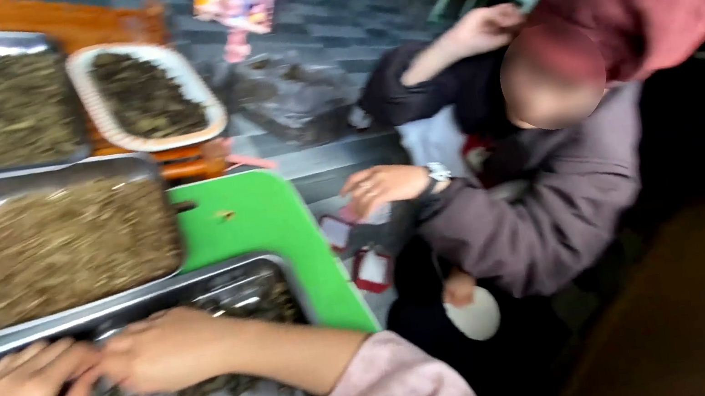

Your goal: Manually sorting dried tea leaves in metal trays to remove stems and impurities.

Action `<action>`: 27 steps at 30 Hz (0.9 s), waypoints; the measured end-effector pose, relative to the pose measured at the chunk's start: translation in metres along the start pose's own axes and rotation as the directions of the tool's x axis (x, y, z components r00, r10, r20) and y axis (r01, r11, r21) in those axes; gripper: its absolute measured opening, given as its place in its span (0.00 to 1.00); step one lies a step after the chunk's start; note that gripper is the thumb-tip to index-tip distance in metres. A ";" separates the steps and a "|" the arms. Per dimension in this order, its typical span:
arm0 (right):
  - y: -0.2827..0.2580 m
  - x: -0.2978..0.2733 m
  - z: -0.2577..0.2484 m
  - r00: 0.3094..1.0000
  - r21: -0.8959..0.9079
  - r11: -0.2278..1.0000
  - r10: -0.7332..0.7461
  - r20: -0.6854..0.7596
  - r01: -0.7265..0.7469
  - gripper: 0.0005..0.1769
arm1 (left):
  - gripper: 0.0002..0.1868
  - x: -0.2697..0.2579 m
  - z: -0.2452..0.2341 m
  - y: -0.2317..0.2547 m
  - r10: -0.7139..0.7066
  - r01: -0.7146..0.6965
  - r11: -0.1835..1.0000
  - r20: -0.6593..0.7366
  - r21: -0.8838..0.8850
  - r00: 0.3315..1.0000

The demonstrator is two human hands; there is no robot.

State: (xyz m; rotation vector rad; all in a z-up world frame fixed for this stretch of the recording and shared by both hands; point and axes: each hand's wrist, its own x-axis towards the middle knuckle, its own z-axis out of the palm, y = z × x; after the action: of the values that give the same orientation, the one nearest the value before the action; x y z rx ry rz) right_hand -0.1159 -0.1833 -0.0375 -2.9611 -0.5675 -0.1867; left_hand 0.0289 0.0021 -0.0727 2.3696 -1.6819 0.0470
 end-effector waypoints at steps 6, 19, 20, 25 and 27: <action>0.009 0.002 -0.013 0.973 0.181 0.983 -0.068 0.221 0.027 0.19 | 0.07 0.001 0.095 -0.027 -0.089 -0.025 0.892 -0.229 -0.451 0.969; -0.007 0.000 -0.034 0.979 0.128 0.991 0.014 0.204 -0.041 0.11 | 0.10 0.003 0.024 -0.005 -0.087 0.086 0.996 0.048 0.019 0.995; -0.006 -0.001 -0.035 0.979 0.130 0.991 0.015 0.203 -0.042 0.11 | 0.10 0.002 0.025 -0.005 -0.090 0.090 0.996 0.019 0.001 0.996; -0.007 -0.001 -0.039 0.973 0.170 0.984 0.013 0.229 -0.053 0.14 | 0.11 0.000 0.024 -0.005 -0.095 0.095 0.995 0.029 0.002 0.995; -0.007 0.000 -0.038 0.957 0.179 0.982 0.012 0.291 -0.067 0.11 | 0.11 0.001 0.026 -0.006 -0.108 0.109 0.994 0.061 -0.004 0.992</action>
State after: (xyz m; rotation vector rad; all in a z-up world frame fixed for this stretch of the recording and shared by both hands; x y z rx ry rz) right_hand -0.1222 -0.1823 0.0004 -2.8275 -0.5237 0.2929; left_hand 0.0314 -0.0021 -0.0986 2.4763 -1.5729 -0.0511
